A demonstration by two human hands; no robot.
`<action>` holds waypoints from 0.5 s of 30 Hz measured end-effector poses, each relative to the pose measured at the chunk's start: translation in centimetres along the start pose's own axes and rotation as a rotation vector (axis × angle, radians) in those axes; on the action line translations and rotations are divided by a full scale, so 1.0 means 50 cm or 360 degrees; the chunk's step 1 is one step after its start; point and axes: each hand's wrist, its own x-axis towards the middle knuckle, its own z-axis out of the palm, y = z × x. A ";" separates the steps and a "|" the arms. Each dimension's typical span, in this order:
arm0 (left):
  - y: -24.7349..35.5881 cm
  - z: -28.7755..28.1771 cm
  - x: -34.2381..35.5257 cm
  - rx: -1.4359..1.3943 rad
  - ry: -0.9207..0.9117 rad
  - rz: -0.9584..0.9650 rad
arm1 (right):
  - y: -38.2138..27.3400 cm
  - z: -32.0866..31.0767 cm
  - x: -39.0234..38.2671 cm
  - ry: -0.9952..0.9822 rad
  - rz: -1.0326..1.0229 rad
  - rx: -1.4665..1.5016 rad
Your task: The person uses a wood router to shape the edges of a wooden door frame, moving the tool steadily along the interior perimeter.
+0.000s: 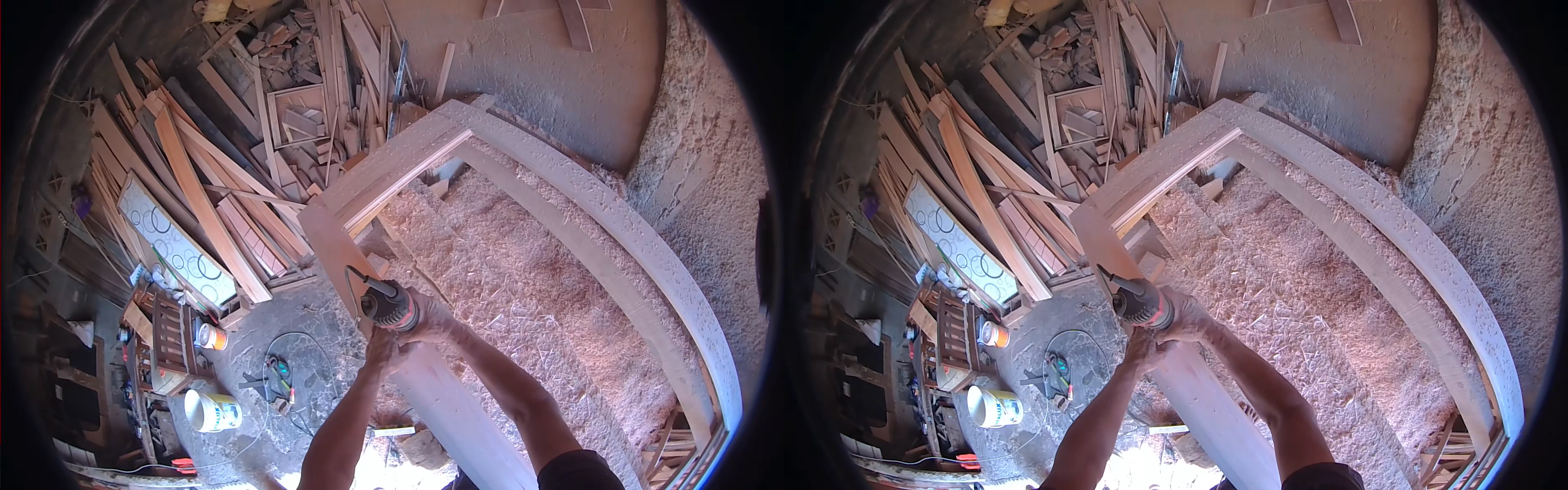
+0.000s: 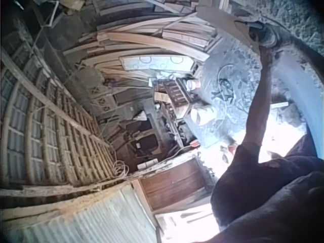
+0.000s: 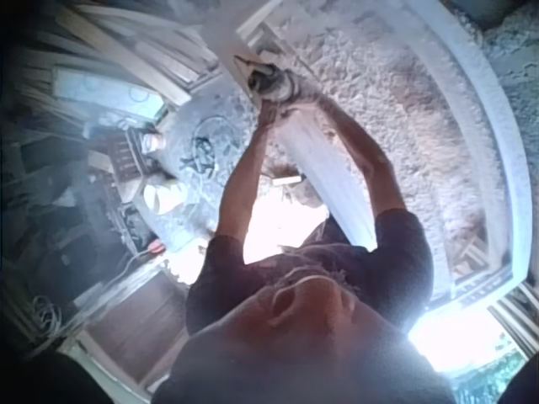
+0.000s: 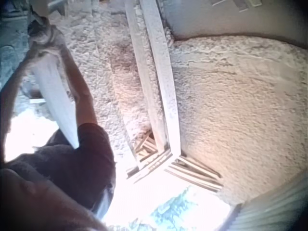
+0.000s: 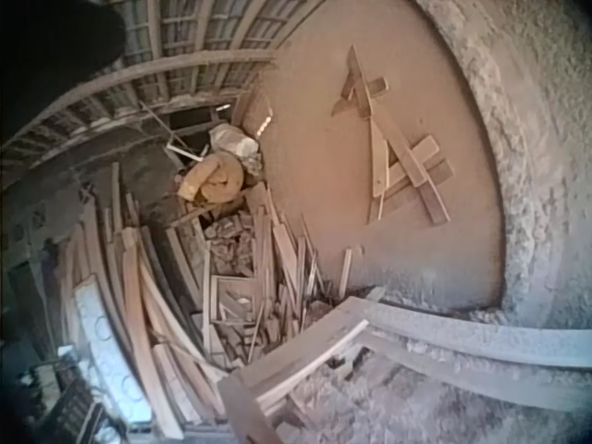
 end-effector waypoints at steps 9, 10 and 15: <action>-0.035 -0.065 0.058 0.0055 -0.0028 0.0048 | 0.030 0.003 0.092 -0.0041 0.0058 -0.0114; -0.038 -0.073 0.065 0.0045 -0.0029 0.0061 | 0.035 0.004 0.103 -0.0047 0.0085 -0.0141; -0.082 -0.110 0.109 -0.0005 -0.0127 0.0014 | 0.058 0.021 0.173 0.0076 -0.0077 -0.0118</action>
